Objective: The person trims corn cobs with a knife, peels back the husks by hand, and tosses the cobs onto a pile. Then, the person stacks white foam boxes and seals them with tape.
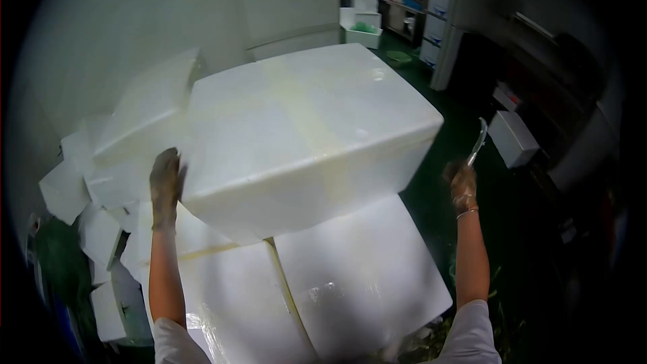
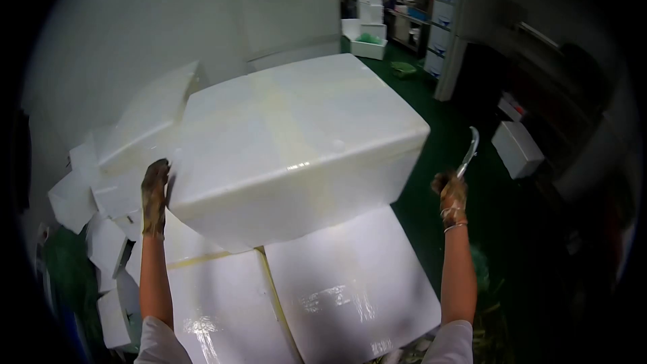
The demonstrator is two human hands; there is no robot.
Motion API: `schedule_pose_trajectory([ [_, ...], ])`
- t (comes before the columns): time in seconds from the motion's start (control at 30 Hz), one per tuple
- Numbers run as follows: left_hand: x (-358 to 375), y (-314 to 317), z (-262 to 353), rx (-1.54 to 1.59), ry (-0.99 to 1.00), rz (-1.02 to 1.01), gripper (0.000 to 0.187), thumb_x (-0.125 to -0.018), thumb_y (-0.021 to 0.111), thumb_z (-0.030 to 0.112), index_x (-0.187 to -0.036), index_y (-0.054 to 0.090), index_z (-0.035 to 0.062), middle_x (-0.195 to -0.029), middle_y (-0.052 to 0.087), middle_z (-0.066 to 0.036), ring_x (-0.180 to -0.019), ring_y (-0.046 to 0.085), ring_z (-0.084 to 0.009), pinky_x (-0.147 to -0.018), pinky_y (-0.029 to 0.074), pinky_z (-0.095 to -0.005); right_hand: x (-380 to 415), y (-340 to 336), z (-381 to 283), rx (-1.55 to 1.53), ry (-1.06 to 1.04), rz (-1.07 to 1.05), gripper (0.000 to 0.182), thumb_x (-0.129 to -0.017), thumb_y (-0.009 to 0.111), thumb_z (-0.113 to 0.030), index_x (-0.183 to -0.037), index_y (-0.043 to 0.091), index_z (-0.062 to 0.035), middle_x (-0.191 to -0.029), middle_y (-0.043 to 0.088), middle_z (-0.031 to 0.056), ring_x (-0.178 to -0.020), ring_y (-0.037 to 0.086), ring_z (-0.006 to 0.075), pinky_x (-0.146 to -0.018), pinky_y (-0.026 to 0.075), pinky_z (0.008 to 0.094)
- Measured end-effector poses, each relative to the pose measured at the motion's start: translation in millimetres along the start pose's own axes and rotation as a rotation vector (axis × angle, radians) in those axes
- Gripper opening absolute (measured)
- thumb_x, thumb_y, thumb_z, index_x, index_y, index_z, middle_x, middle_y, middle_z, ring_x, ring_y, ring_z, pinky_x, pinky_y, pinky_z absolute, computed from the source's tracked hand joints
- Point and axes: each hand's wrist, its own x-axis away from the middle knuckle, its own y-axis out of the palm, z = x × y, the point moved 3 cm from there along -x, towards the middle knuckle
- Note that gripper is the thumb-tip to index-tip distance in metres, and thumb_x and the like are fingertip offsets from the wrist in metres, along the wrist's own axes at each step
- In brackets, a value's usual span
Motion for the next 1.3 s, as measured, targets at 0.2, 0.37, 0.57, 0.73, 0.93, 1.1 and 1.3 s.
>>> schedule_pose_trajectory([
  [0.2,19.0,18.0,18.0,0.001,-0.278,0.068,0.056,-0.084,0.063,0.023,-0.127,0.047,-0.0098,-0.126,0.054,-0.024,-0.114,0.053,-0.0304,-0.100,0.039,-0.0339,-67.9,56.3,9.3,-0.137,0.027,-0.068,0.029,-0.092,0.057,-0.024,-0.109,0.053,-0.0001,-0.101,0.060,0.0138,-0.093,0.062,0.0224,-0.085,0.050,0.0328],
  [0.37,24.2,23.9,26.7,0.183,-0.321,0.136,0.051,-0.085,0.057,0.013,-0.129,0.044,-0.0098,-0.125,0.054,-0.023,-0.114,0.053,-0.0288,-0.099,0.039,-0.0323,-46.0,60.7,45.1,-0.160,-0.147,0.063,0.031,-0.091,0.061,-0.023,-0.116,0.055,-0.0052,-0.103,0.061,0.0053,-0.095,0.058,0.0158,-0.083,0.046,0.0276],
  [0.57,-18.7,7.4,30.7,-0.398,0.334,-0.053,0.044,-0.085,0.064,0.020,-0.120,0.052,-0.0031,-0.115,0.058,-0.020,-0.106,0.056,-0.0336,-0.092,0.045,-0.0358,-61.3,84.8,39.6,-0.046,-0.240,0.116,0.047,-0.094,0.054,-0.036,-0.127,0.049,-0.0030,-0.117,0.055,0.0100,-0.106,0.052,0.0223,-0.093,0.040,0.0357],
  [0.73,-200.8,66.9,21.1,-0.579,0.366,-0.332,0.040,-0.088,0.060,0.032,-0.115,0.057,0.0036,-0.112,0.062,-0.014,-0.106,0.059,-0.0321,-0.093,0.045,-0.0339,-46.7,98.3,32.2,-0.118,-0.221,0.166,0.048,-0.093,0.054,-0.038,-0.121,0.051,0.0002,-0.113,0.056,0.0098,-0.102,0.054,0.0215,-0.091,0.042,0.0359],
  [0.93,-281.1,217.2,83.8,-0.695,0.098,-0.631,0.049,-0.093,0.038,0.043,-0.105,0.060,0.0010,-0.106,0.060,-0.019,-0.100,0.057,-0.0304,-0.091,0.043,-0.0439,-50.2,83.9,45.4,-0.107,-0.332,0.099,0.045,-0.093,0.055,-0.036,-0.121,0.051,-0.0007,-0.114,0.056,0.0097,-0.106,0.054,0.0210,-0.091,0.043,0.0357],
  [1.1,-313.9,323.2,74.5,-0.759,0.073,-0.809,0.061,-0.094,0.033,0.051,-0.119,0.057,-0.0002,-0.126,0.054,-0.019,-0.123,0.046,-0.0358,-0.103,0.036,-0.0420,-34.1,81.5,53.1,0.038,-0.315,0.179,0.044,-0.096,0.047,-0.034,-0.123,0.050,0.0008,-0.109,0.057,0.0075,-0.097,0.055,0.0170,-0.084,0.046,0.0334],
  [1.3,-290.9,357.2,60.7,-0.843,0.087,-0.804,0.071,-0.093,0.025,0.060,-0.137,0.037,0.0055,-0.145,0.034,-0.016,-0.138,0.025,-0.0325,-0.113,0.018,-0.0425,-29.4,76.6,75.1,-0.003,-0.326,0.222,0.032,-0.096,0.052,-0.032,-0.099,0.057,-0.0009,-0.079,0.050,0.0016,-0.075,0.047,0.0111,-0.066,0.041,0.0264],
])
